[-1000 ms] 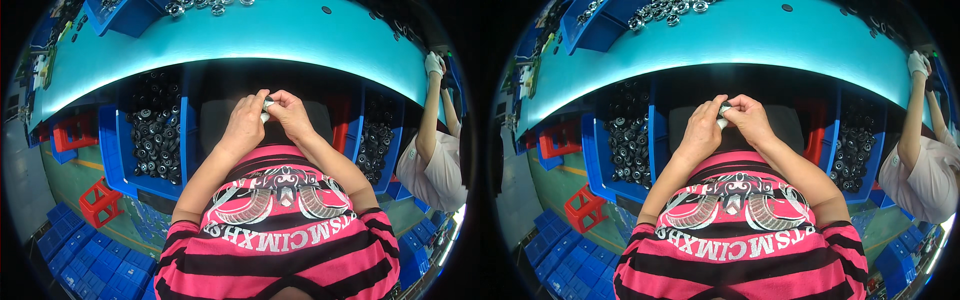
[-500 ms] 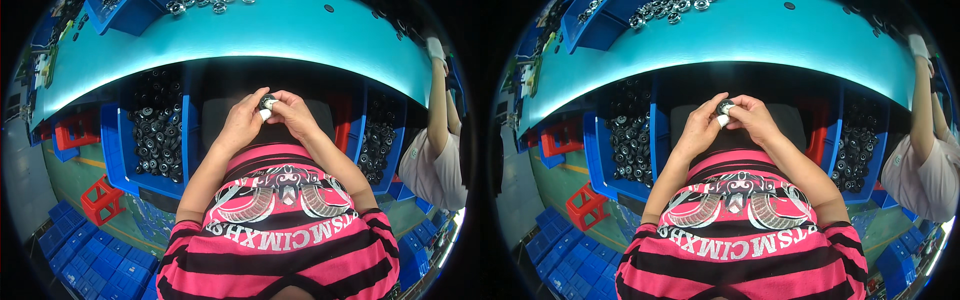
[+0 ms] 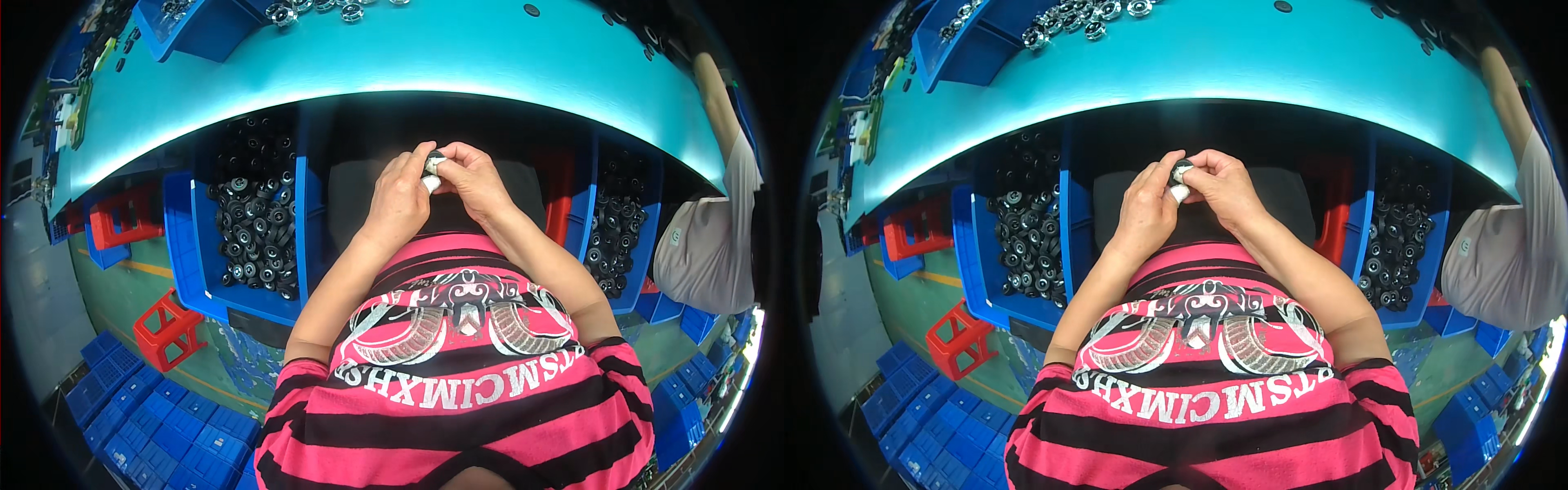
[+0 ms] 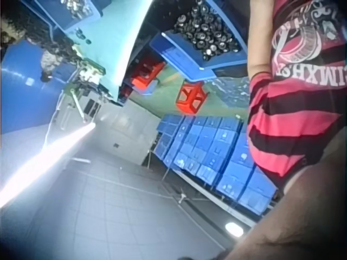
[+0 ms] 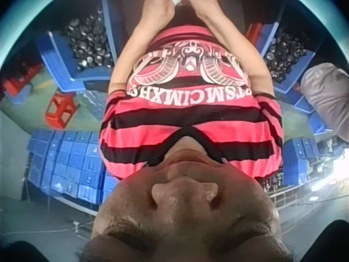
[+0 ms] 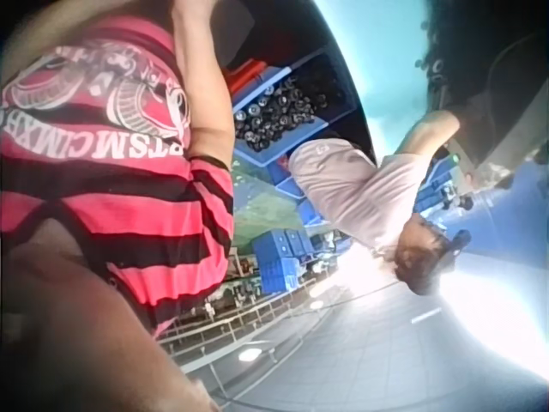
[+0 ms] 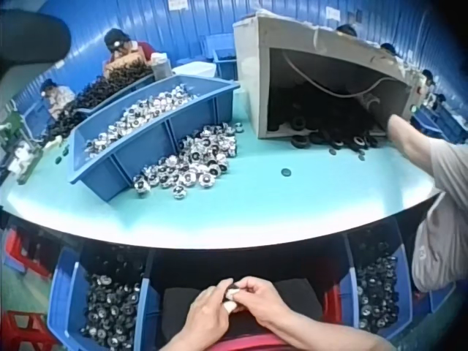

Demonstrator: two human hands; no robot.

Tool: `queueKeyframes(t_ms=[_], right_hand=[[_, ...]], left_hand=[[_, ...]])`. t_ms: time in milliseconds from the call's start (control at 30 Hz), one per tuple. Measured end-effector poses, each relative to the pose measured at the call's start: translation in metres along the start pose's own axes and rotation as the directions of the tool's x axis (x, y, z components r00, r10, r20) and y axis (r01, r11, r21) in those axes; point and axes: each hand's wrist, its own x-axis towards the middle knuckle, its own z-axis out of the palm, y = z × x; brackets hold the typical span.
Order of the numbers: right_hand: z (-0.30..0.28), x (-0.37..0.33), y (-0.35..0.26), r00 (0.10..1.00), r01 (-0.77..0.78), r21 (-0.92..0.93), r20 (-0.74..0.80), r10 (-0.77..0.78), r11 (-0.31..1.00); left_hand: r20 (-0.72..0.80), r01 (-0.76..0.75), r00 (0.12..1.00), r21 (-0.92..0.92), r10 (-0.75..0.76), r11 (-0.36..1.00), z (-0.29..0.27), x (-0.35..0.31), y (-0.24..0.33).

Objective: Assembling small mechanical components at a factory workbench by inserting bearings into plastic housings.

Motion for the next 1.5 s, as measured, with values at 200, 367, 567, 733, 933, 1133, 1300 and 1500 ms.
queueKeyframes(t_ms=[200,367,567,733,933,1133,1300,1500], right_hand=[[0.000,0.000,0.004,1.000,-0.006,0.004,0.003,0.006,1.000],[0.002,-0.005,-0.005,0.992,-0.109,0.215,0.090,0.091,0.970],[-0.007,-0.011,-0.014,0.983,-0.127,0.087,0.145,0.114,0.988],[-0.007,-0.008,-0.017,0.989,-0.072,0.006,0.134,0.070,0.997],[-0.004,-0.007,-0.022,0.986,-0.088,-0.103,0.133,0.102,0.991],[-0.004,-0.004,-0.017,0.993,-0.073,-0.172,0.077,0.087,0.982],[-0.005,-0.003,-0.010,0.998,-0.025,-0.175,0.060,0.036,0.984],[-0.015,-0.006,-0.020,0.958,-0.181,0.130,0.249,0.145,0.975]], left_hand=[[-0.001,-0.028,1.000,0.028,0.028,0.999,0.000,0.000,-0.004],[0.077,0.193,0.981,-0.348,-0.178,0.917,-0.009,0.004,-0.002],[0.175,0.167,0.978,-0.329,-0.114,0.930,-0.025,0.006,-0.010],[0.202,0.208,0.970,-0.421,-0.133,0.883,-0.024,0.006,-0.013],[0.258,0.257,0.954,-0.440,-0.153,0.861,-0.022,0.003,-0.011],[0.272,0.221,0.953,-0.317,-0.135,0.922,-0.023,0.005,-0.008],[0.201,0.169,0.972,-0.253,-0.119,0.953,-0.012,0.001,-0.011],[0.360,0.360,0.924,-0.699,-0.131,0.618,-0.021,0.006,-0.013]])
